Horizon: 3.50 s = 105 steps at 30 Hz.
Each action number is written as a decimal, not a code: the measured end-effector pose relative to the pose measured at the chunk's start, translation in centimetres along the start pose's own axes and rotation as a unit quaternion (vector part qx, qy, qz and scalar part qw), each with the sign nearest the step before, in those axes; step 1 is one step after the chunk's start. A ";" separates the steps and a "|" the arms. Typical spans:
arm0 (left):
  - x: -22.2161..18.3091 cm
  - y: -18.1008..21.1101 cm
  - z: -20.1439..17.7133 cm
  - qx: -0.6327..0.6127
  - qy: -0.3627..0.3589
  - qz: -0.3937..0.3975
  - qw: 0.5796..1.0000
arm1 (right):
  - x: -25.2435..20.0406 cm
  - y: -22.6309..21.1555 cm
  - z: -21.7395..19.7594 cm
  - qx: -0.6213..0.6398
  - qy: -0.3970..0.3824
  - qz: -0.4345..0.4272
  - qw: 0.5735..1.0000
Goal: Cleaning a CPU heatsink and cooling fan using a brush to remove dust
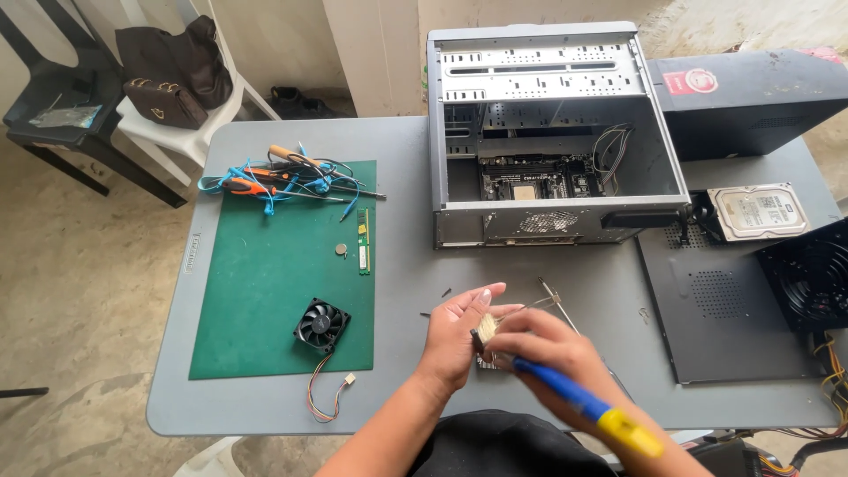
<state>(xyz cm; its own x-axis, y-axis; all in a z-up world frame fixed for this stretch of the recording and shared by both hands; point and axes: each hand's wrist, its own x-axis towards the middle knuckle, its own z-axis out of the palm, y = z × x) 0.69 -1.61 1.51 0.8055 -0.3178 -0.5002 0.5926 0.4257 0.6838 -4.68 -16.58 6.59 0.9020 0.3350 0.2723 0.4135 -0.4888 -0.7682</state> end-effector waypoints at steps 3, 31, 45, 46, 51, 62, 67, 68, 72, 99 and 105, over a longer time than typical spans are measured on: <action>2.0 -1.8 -2.5 0.051 -0.021 -0.001 0.998 | 0.0 3.3 -1.9 -0.031 -0.004 0.045 0.998; 6.6 -11.0 -11.0 -0.090 0.095 -0.111 0.985 | -2.8 16.1 6.9 -0.247 -0.256 0.208 0.911; 8.6 -11.2 -7.5 -0.082 0.128 -0.082 0.985 | -1.4 14.5 7.0 -0.004 0.098 0.280 0.955; 9.1 -11.4 -6.9 -0.083 0.126 -0.082 0.985 | -1.6 14.3 7.3 -0.006 0.098 0.280 0.955; 10.5 -12.8 -5.0 0.047 0.105 -0.070 0.991 | -1.8 16.6 7.0 -0.055 0.042 0.214 0.974; 16.9 -11.2 -7.2 0.438 0.119 0.069 0.888 | 0.4 24.1 5.1 -0.319 -0.096 0.258 0.907; 16.0 -10.5 -5.0 0.554 0.120 0.090 0.819 | -0.3 25.6 7.0 -0.346 -0.059 0.243 0.904; 16.0 -10.3 -4.7 0.577 0.126 0.080 0.803 | -0.3 25.6 7.0 -0.335 -0.067 0.256 0.904; 14.0 -8.5 -3.2 0.585 0.114 0.076 0.799 | -0.9 25.8 7.6 -0.307 -0.085 0.288 0.903; 14.2 -9.9 -6.6 0.769 -0.040 0.243 0.589 | 0.2 23.1 1.9 -0.255 -0.127 0.184 0.941; 14.1 -7.9 -6.3 0.834 -0.193 0.193 0.479 | -4.2 22.7 4.7 -0.307 0.066 0.096 0.945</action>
<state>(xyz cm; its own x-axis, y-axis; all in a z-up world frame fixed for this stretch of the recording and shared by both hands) 7.40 -4.10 -14.30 0.6012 -0.7589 -0.2502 -0.6889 -0.6509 0.3189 0.37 -25.27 -14.66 0.9584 0.1098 0.2634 0.1989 -0.9189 -0.3406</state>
